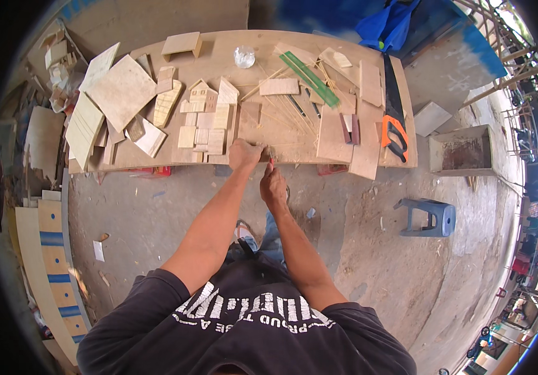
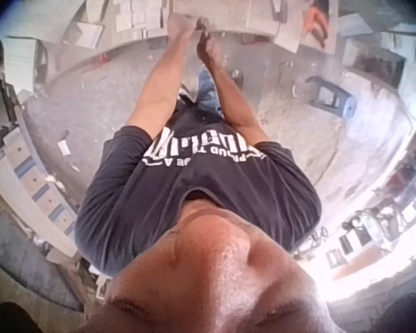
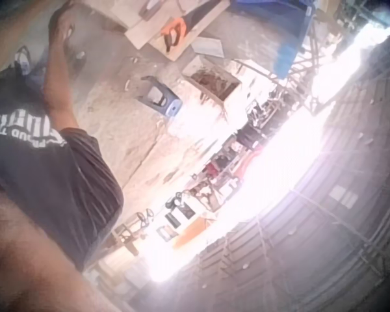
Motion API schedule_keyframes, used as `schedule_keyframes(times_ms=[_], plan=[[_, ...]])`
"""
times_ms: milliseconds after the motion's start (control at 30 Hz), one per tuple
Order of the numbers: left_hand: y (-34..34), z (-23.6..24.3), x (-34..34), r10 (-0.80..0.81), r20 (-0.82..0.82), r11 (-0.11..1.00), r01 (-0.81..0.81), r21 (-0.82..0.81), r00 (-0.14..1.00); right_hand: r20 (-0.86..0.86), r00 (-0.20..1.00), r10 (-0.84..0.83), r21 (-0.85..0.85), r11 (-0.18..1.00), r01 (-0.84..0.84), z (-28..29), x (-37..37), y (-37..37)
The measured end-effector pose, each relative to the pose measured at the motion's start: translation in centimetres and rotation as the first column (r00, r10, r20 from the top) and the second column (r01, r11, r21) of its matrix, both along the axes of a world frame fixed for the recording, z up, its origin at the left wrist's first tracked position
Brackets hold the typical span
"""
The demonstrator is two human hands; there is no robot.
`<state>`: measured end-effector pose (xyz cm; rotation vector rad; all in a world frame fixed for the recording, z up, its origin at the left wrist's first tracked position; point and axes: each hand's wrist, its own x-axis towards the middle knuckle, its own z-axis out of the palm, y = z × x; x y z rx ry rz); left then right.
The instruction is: The person assembles a small wooden structure on a workbench, applying adhesive to small wooden pieces and positioning them onto a larger base.
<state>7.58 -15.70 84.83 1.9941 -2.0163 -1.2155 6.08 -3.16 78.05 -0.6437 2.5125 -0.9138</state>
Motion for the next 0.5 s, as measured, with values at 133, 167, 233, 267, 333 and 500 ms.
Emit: schedule_keyframes(times_ms=[133,167,233,267,333,500], plan=[[-0.1,0.0,-0.1,0.005,0.006,1.000,-0.005,0.021,1.000,-0.021,1.000,0.013,0.023,1.000,-0.013,-0.3,0.0,-0.3],[-0.1,0.1,-0.1,0.006,0.011,1.000,-0.006,0.013,1.000,-0.021,1.000,0.014,0.029,0.999,-0.013,-0.3,0.0,-0.4],[-0.1,0.4,-0.2,0.008,0.018,1.000,-0.008,0.013,1.000,-0.048,0.999,0.007,0.026,1.000,-0.006,-0.3,-0.1,-0.5],[-0.1,0.7,-0.2,0.007,0.010,1.000,-0.007,0.025,1.000,-0.047,0.999,0.009,0.034,0.999,-0.007,-0.2,-0.1,-0.5],[-0.2,0.6,-0.2,0.010,0.005,0.999,-0.010,0.042,1.000,-0.039,0.999,-0.024,0.022,0.999,0.025,0.1,0.0,-0.6],[-0.4,-0.2,-0.3,0.030,-0.007,0.999,-0.030,0.035,1.000,0.050,0.998,-0.025,0.080,0.997,0.021,1.6,-0.4,-1.3]])
